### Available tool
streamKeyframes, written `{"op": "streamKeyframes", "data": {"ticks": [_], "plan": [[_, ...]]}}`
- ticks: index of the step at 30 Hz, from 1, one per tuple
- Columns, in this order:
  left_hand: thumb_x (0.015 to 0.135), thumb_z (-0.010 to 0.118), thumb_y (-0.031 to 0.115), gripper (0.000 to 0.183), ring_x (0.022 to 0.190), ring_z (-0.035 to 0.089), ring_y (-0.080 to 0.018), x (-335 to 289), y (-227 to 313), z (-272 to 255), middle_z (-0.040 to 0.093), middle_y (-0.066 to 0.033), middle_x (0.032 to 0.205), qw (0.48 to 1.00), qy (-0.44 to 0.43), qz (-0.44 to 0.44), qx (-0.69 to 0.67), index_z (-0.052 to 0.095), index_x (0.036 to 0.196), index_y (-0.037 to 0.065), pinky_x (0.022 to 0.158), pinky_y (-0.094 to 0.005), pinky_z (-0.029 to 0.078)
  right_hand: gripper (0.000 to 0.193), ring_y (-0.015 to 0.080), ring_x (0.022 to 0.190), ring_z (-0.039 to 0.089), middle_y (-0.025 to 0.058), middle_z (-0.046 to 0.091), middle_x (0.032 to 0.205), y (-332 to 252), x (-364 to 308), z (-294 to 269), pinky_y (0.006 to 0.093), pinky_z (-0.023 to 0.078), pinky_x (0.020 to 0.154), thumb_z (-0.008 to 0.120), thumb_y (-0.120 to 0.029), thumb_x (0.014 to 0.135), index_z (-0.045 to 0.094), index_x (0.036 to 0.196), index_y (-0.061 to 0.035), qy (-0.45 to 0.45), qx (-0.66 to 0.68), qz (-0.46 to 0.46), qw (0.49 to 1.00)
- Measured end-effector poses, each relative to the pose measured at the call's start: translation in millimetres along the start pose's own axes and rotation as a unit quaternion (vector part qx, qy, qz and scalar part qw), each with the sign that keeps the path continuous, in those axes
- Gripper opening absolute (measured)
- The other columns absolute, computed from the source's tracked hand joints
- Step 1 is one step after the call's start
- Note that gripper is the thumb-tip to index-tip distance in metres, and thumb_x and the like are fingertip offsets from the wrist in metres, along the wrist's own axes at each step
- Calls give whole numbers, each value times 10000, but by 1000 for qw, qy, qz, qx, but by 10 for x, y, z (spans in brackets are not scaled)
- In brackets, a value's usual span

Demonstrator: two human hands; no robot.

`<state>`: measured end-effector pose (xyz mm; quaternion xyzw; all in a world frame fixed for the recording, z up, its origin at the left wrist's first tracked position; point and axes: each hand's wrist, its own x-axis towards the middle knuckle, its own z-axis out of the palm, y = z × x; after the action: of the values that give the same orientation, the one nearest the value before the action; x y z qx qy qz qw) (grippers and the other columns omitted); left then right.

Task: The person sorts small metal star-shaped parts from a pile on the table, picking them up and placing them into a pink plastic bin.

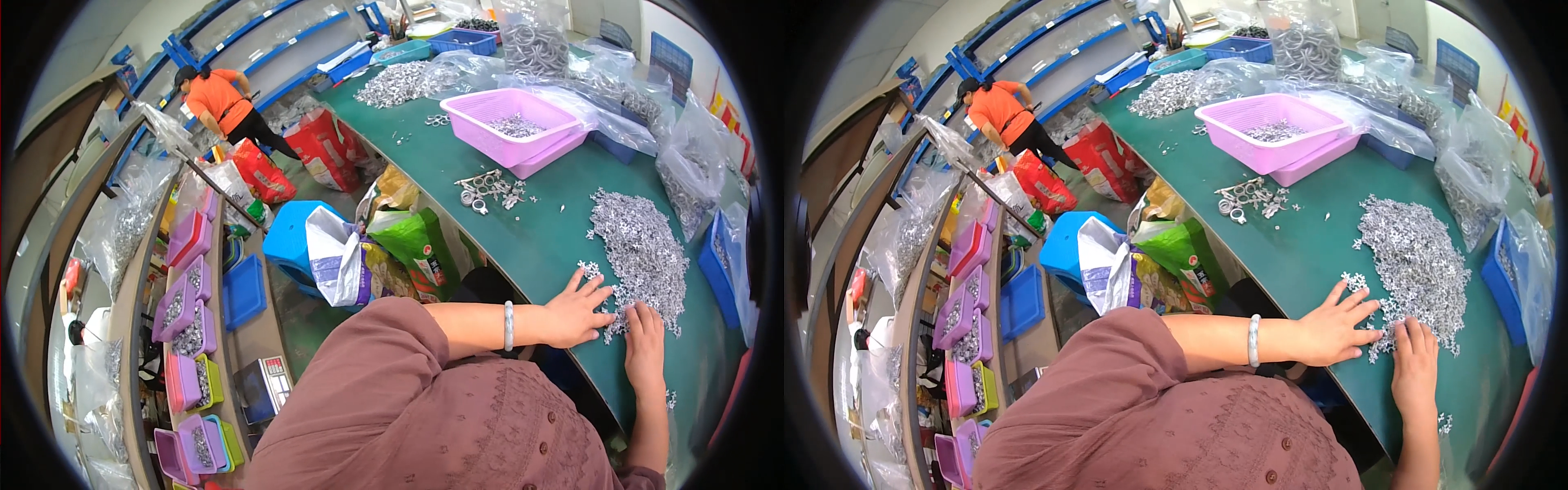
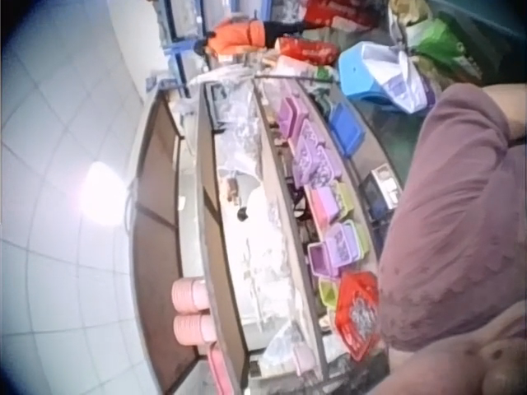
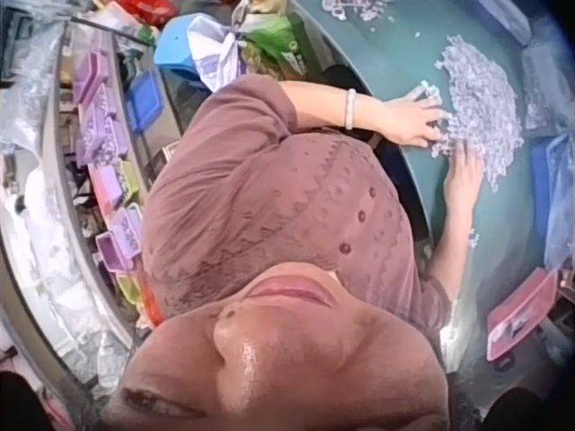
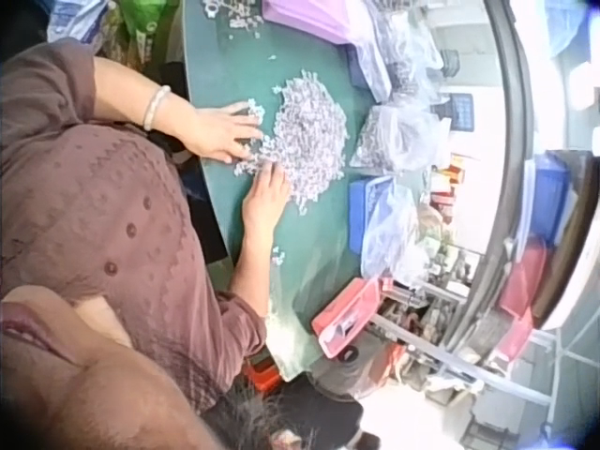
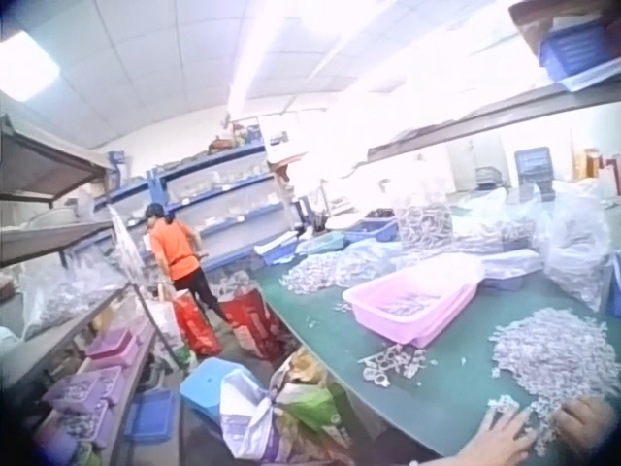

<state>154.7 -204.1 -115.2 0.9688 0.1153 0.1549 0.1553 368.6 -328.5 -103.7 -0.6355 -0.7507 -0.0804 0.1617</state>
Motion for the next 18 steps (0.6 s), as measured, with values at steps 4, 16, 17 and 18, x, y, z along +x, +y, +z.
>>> {"op": "streamKeyframes", "data": {"ticks": [4, 16, 17, 18], "plan": [[901, 643, 344, 486, 1415, 302, -454, 44, 49, 22, 394, -241, 1478, 1000, 3, 10, 9, 578, 1354, 181, 1135, -689, 152, 330, 409, 1165, 518, 198, 559, 1244, -9, -57, -67, 476, 422, 998, 574, 20, 841, 600, 1170, 13, 32, -9, 4, 999], [809, 722, 122, 363, 1257, 476, -388, -110, -80, -158, 557, -162, 1283, 996, 47, 75, -25, 694, 1171, 128, 1077, -574, 316, 277, 327, 1079, 561, 132, 600, 1117, -186, -151, -275, 444, 423, 963, 613, -61, 780, 671, 1051, -45, 22, 63, 5, 998], [811, 720, 121, 355, 1250, 479, -381, -123, -79, -162, 560, -159, 1279, 995, 48, 81, -34, 695, 1165, 119, 1074, -564, 322, 277, 327, 1079, 561, 132, 600, 1117, -222, -194, -287, 444, 423, 963, 613, -61, 780, 671, 1051, -45, 17, 61, 16, 998], [811, 720, 121, 355, 1250, 479, -381, -142, -77, -169, 560, -159, 1279, 995, 43, 84, -43, 695, 1165, 119, 1074, -564, 322, 265, 325, 1106, 554, 132, 603, 1140, -257, -234, -296, 445, 416, 978, 609, -68, 794, 680, 1048, -44, 23, 68, 34, 997]]}}
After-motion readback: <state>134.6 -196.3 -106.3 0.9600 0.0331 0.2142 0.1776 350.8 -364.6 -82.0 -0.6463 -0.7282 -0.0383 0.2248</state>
